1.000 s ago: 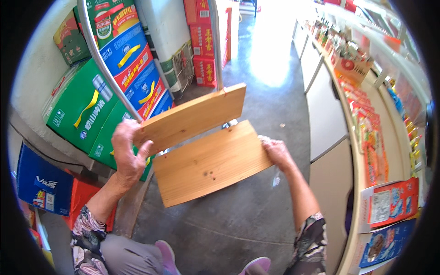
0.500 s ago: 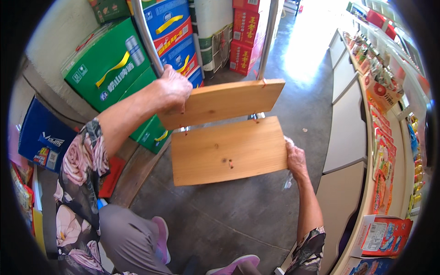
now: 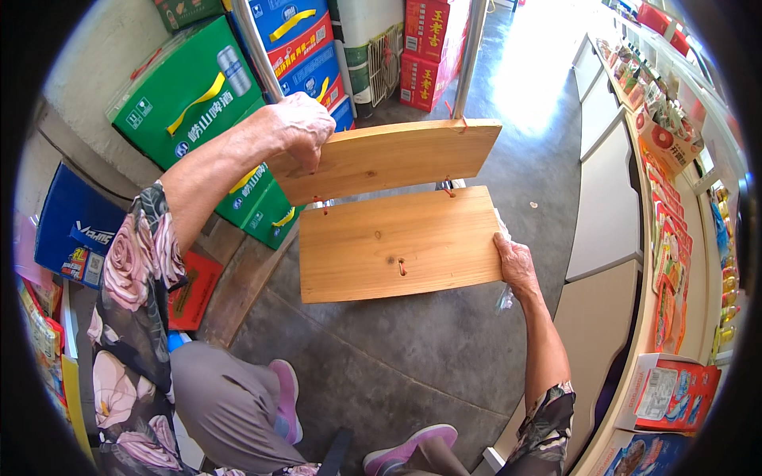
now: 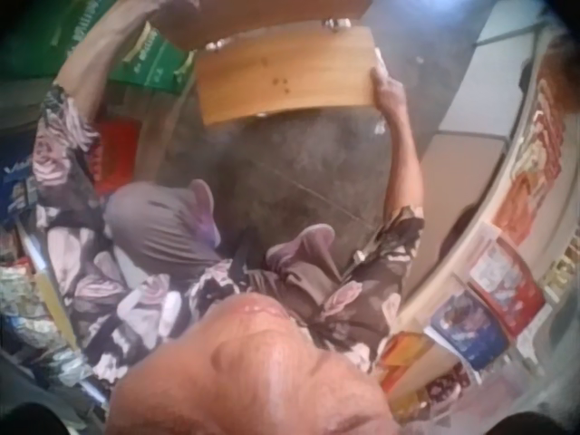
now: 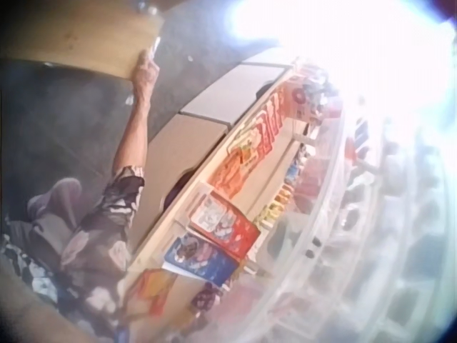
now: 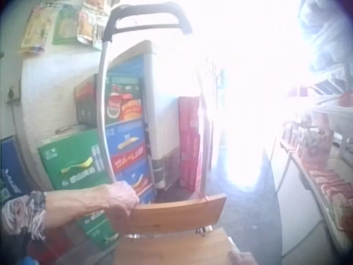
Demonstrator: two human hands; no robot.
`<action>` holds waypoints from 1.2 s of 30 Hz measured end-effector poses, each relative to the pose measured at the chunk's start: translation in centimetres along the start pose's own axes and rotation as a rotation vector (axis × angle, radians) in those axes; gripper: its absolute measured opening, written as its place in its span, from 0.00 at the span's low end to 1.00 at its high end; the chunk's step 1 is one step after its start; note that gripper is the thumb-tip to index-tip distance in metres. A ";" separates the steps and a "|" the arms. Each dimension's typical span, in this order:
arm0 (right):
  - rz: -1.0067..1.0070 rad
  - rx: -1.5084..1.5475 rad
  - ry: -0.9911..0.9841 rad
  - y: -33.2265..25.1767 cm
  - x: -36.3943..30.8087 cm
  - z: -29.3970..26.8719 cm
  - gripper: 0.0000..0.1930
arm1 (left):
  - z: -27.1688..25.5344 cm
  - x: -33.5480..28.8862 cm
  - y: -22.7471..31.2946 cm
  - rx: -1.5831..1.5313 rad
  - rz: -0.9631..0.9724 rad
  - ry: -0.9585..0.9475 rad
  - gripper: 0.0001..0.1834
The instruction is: The person attaches a wooden board to a metal walker frame using red string. They position the board, then tie the string through holes in the board and around the frame's metal bars to secure it.
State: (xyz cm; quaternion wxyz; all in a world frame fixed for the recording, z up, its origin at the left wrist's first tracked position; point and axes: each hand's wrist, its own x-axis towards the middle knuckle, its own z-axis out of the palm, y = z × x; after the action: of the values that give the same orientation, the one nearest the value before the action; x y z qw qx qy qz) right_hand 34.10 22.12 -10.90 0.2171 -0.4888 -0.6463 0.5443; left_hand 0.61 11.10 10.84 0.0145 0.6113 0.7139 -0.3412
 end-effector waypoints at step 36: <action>0.079 0.049 0.076 2.3 -8.8 1.6 0.28 | 2.0 4.9 1.7 0.253 0.046 0.542 0.09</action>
State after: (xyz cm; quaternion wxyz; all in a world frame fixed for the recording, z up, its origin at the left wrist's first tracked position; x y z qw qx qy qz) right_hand 37.45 13.54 -11.34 0.2319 -0.5289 -0.6040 0.5492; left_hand 0.07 14.36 6.39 -0.2451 0.6932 0.6294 -0.2513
